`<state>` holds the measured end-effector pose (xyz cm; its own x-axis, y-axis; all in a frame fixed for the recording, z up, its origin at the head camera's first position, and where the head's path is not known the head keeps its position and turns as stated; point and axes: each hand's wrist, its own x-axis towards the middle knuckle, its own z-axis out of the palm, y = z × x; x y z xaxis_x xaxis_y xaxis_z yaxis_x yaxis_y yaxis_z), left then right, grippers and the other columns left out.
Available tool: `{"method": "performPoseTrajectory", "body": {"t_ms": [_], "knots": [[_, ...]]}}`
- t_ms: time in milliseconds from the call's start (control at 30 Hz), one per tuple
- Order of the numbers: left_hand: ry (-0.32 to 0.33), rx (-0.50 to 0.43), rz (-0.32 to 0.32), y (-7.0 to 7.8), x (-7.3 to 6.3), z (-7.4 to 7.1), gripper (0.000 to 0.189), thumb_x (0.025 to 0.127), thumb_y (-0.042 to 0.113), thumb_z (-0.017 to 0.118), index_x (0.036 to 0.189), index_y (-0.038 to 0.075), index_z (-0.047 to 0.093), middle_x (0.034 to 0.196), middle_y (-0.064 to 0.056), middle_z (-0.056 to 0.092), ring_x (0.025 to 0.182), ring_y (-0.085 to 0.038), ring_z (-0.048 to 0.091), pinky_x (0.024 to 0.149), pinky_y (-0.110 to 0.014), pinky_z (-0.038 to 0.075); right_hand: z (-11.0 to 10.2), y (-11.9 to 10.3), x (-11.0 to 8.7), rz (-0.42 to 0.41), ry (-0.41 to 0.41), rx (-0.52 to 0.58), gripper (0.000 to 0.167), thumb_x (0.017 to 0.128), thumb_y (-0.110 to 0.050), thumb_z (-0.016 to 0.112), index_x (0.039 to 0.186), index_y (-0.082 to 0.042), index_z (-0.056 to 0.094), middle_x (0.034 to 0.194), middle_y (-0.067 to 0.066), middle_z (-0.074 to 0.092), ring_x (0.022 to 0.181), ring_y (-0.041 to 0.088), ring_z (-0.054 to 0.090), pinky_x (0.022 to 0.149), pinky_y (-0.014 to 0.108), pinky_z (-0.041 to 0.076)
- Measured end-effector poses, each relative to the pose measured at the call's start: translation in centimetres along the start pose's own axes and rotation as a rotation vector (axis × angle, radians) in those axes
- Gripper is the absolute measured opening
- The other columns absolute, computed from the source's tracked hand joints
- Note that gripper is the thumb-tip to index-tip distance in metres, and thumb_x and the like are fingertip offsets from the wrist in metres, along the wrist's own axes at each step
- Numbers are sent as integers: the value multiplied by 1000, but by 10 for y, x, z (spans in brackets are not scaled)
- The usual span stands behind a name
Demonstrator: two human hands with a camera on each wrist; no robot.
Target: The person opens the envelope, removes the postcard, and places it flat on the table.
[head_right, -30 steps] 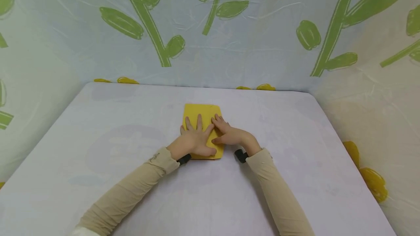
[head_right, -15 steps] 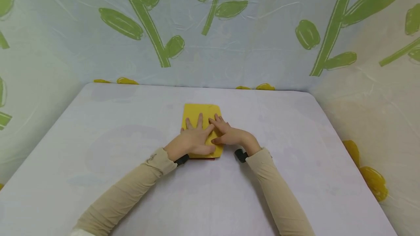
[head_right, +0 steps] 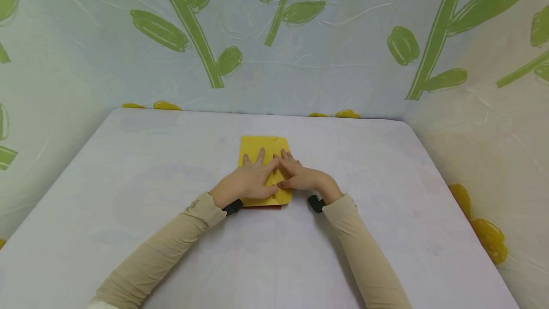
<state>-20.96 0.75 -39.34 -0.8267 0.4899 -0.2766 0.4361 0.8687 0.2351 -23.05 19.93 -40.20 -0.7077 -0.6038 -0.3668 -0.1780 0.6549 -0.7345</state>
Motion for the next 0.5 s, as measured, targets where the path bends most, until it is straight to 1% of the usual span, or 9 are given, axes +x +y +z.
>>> {"method": "performPoseTrajectory", "body": {"t_ms": [100, 267, 367, 500], "knots": [[-4, 33, 18, -2, 1, 0, 79, 95, 55, 52, 159, 27, 15, 160, -31, 7, 131, -71, 19, 87, -68, 46, 0, 0, 1, -1, 0, -5, 85, 98, -18, 59, 160, -13, 1, 163, 9, -21, 148, 33, -21, 113, 63, -9], [-24, 45, 5, -3, 2, 0, 82, 90, 58, 57, 155, 30, 18, 160, -31, 9, 131, -70, 20, 86, -66, 48, 1, 0, 1, -6, -2, -13, 86, 99, -22, 60, 160, -13, 1, 163, 10, -21, 147, 37, -22, 113, 63, -10], [-35, 64, -8, -1, 1, 1, 88, 87, 62, 59, 157, 29, 17, 160, -30, 10, 132, -69, 19, 90, -65, 47, 1, 0, 1, -11, -5, -21, 86, 99, -22, 60, 160, -12, 1, 163, 11, -22, 146, 38, -23, 113, 62, -11], [-54, 67, -44, 2, -2, 2, 98, 83, 68, 60, 159, 29, 13, 162, -27, 8, 135, -67, 14, 98, -65, 42, 1, 1, 2, -28, -6, -33, 84, 99, -22, 59, 160, -10, 3, 163, 12, -21, 146, 39, -24, 114, 60, -13]]}}
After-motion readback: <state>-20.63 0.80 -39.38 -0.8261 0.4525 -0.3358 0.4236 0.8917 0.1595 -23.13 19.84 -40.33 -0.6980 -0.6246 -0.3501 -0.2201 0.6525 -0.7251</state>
